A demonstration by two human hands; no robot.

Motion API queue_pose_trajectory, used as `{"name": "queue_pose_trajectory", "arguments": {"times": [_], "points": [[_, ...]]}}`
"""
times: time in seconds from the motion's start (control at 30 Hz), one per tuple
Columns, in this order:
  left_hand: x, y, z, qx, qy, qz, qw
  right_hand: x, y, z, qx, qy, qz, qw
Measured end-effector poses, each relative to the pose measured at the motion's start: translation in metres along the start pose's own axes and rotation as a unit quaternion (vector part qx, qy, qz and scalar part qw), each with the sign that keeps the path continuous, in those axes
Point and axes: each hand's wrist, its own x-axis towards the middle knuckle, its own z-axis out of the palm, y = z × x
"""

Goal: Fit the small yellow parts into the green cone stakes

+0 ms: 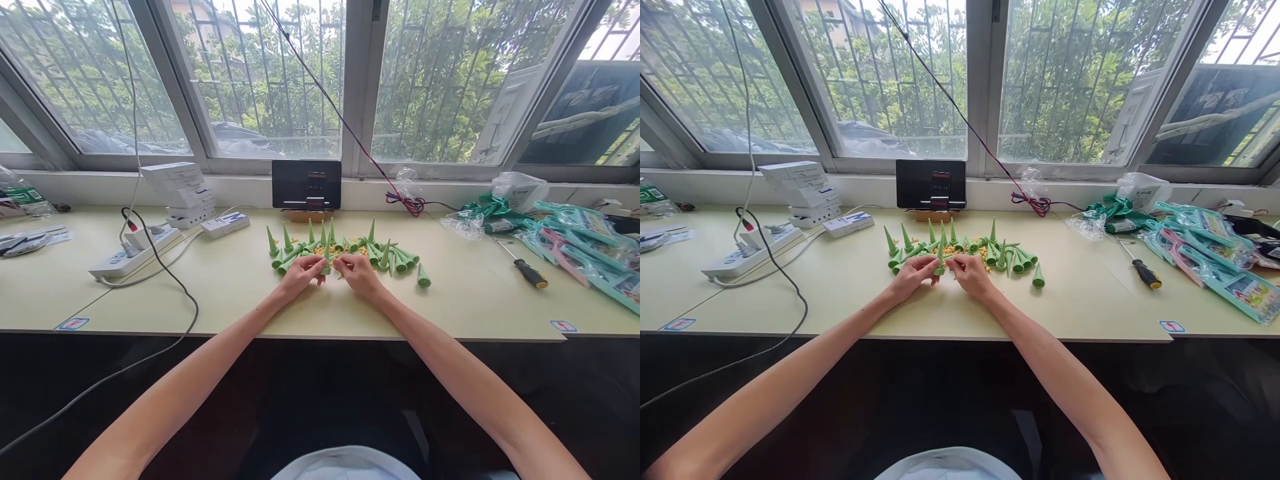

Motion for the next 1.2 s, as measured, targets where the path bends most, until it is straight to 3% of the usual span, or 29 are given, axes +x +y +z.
{"name": "queue_pose_trajectory", "arguments": {"times": [0.23,0.43,0.53,0.6,0.7,0.9,1.2], "points": [[0.0,0.004,0.001,0.008,-0.01,0.018,1.0,0.001,-0.006,-0.002,0.08,-0.027,0.067,0.994],[0.001,-0.001,0.003,0.017,-0.004,0.027,0.999,0.003,-0.004,-0.003,0.237,-0.095,0.206,0.945],[0.001,-0.001,0.004,0.01,-0.003,0.024,1.0,0.003,0.0,-0.001,0.24,-0.1,0.221,0.94],[0.002,-0.001,0.003,-0.002,-0.004,0.015,1.0,0.003,0.001,0.0,0.184,-0.067,0.186,0.963],[0.002,-0.001,0.002,-0.024,0.013,-0.01,1.0,0.001,0.0,0.0,0.046,-0.009,0.074,0.996],[0.003,-0.004,0.001,-0.076,0.038,-0.045,0.995,-0.001,0.002,-0.001,-0.092,-0.026,-0.074,0.993],[0.003,-0.006,-0.001,-0.07,0.012,-0.033,0.997,-0.001,0.006,0.0,-0.119,-0.034,-0.109,0.986]]}}
